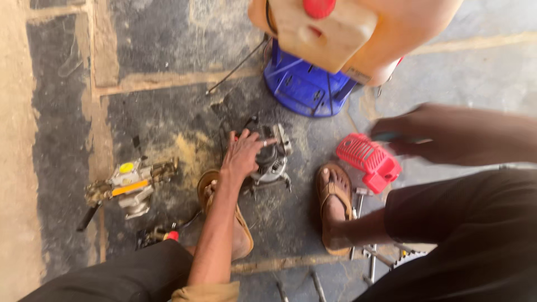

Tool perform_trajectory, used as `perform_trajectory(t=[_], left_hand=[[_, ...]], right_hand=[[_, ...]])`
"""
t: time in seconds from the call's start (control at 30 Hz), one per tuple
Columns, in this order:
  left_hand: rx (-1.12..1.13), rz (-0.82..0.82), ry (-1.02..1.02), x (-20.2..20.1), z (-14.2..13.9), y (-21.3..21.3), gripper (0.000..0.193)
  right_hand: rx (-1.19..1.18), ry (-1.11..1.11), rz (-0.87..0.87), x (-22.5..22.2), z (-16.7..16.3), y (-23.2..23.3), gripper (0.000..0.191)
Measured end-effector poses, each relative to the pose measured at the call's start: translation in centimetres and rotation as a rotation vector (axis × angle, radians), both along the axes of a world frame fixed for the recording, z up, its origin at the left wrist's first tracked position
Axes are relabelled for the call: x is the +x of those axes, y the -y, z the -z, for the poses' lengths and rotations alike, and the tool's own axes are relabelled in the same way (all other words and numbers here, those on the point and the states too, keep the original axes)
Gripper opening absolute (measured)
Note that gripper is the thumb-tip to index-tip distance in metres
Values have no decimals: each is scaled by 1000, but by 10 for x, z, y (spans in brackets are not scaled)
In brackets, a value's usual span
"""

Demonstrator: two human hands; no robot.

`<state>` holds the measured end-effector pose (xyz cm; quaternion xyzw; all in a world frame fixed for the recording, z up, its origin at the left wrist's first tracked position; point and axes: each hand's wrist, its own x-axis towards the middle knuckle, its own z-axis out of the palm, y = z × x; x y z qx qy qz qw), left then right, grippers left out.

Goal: The person uses a screwdriver to tighten screws on a small engine part held between their legs. They rotate the part to access different sides and continue adjusting screws throughout the clip.

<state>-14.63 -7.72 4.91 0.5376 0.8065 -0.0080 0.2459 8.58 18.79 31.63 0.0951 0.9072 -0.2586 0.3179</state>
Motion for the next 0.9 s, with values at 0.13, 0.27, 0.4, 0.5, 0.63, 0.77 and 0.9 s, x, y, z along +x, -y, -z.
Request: perform_trajectory(t=[0.13,0.27,0.4,0.5,0.63,0.77,0.9], left_hand=[[272,33,-5,19,12,2,91],[269,36,-64,49,30,-6,85],[217,-86,17,59,43,1,95],[171,-147,110,63,52,1,105],[234,-142,22,73,64,-6,102],[238,-138,1,73,67,-14,104],[146,-152,29,70,60,-18,106]], right_hand=[[89,-12,66,-43,28,57,39],[-124,-467,33,-65,90,98,29],[-185,-580,146,-58,139,112,34],[-158,-612,147,-46,153,105,35],[-134,-615,140,-40,158,101,34],[-130,-661,111,-45,159,97,34],[-109,-598,189,-46,162,91,35]])
